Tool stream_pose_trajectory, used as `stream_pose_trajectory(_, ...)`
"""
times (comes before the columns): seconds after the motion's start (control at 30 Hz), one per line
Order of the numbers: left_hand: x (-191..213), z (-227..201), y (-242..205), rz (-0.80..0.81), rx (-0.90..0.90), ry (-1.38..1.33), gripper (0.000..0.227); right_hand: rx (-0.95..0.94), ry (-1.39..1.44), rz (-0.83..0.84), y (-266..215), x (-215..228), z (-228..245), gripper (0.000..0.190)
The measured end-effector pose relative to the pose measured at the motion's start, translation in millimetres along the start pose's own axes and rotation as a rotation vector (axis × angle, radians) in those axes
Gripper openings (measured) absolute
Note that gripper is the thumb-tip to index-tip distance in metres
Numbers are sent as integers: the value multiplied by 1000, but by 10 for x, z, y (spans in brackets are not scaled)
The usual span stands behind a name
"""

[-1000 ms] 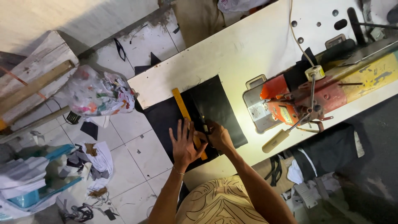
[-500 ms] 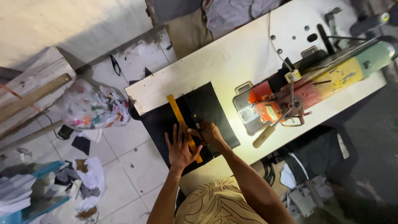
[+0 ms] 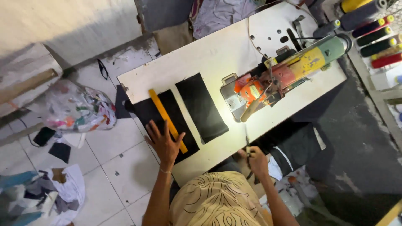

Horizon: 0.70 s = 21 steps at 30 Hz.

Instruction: The person measures a piece of black fabric on a workbench using a yellow ruler and a marking tool. They then use scissors to cut the fabric along the marked lines. The person repeats the measuring and cutting process on different sections of the fabric.

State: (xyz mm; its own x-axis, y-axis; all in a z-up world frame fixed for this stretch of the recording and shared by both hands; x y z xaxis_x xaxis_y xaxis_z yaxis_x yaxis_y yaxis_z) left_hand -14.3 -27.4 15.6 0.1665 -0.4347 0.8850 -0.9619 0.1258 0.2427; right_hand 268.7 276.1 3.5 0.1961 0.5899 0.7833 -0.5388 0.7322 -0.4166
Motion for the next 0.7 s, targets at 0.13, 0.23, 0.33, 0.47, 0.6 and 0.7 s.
stream_pose_trajectory(0.13,-133,212,-211,47,161,-65,113,-27,26,-71,376,264,39,64)
stream_pose_trajectory(0.23,-177,245,-309,186,364,-96,130,-83,-69,-70,742,373,83,80)
stream_pose_trajectory(0.33,-309,228,-401,266,456,-51,124,87,-176,-47,1159,452,204,69)
stream_pose_trajectory(0.47,-374,82,-576,349,433,72,101,298,-360,-37,1329,584,437,60)
stream_pose_trajectory(0.6,-272,36,-726,478,374,147,96,490,-607,-222,1071,530,650,48)
stream_pose_trajectory(0.7,-234,-63,-773,432,295,114,92,505,-303,47,1102,-203,567,36)
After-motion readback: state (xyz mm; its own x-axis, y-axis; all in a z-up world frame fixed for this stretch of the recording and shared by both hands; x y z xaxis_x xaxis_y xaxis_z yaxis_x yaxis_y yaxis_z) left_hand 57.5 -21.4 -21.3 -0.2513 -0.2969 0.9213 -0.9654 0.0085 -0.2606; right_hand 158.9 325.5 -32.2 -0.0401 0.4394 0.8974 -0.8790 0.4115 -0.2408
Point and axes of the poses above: each hand's wrist, its own y-axis towards the middle knuckle, its own x-axis out of the back of the hand, z = x × y, the point moved 7 cm from there along y, towards the middle knuckle, and after that the axes turned 11 degrees about x, right-handed, at the moved point
